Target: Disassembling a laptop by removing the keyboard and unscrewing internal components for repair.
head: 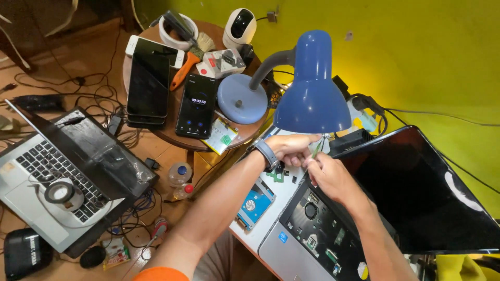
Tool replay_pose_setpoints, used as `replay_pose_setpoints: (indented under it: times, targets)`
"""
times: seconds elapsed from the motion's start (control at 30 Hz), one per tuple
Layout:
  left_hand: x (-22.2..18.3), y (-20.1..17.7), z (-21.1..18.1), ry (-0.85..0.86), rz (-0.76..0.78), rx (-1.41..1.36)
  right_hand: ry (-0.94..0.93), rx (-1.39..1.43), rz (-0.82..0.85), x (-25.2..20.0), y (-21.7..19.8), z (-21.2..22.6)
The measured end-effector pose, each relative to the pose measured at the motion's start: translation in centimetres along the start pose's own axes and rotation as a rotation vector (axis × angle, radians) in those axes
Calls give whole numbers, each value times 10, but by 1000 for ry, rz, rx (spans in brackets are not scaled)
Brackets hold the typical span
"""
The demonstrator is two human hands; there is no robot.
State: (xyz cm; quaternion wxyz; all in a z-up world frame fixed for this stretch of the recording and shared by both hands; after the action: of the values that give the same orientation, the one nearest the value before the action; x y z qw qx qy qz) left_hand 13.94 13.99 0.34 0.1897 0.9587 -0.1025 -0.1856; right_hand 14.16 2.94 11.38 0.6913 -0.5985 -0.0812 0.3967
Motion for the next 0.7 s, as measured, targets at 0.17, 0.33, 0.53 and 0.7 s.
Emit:
replay_pose_setpoints:
  times: [0.17,0.33,0.53,0.7]
  targets:
    - [11,-5,8,38,6,-25,9,-162,107,8,2,11]
    - [28,-9,17,45,14,-42,41,-171,136,12,1,7]
    - [5,2,7,0,-54,95,39,104,41,-26,-3,13]
    - [-29,22,-18,-82,-151,320,53,615,-70,-111,22,-6]
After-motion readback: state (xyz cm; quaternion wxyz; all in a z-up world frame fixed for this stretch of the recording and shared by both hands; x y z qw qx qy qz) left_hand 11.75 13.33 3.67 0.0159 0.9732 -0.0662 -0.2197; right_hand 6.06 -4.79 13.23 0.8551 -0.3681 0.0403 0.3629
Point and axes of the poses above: each hand's wrist, its own x-axis towards the middle knuckle, its own y-axis out of the palm, z = x × y, the point moved 4 cm from there along x, towards the middle knuckle, and after that the axes turned 3 degrees about y, right-handed, at the moved point
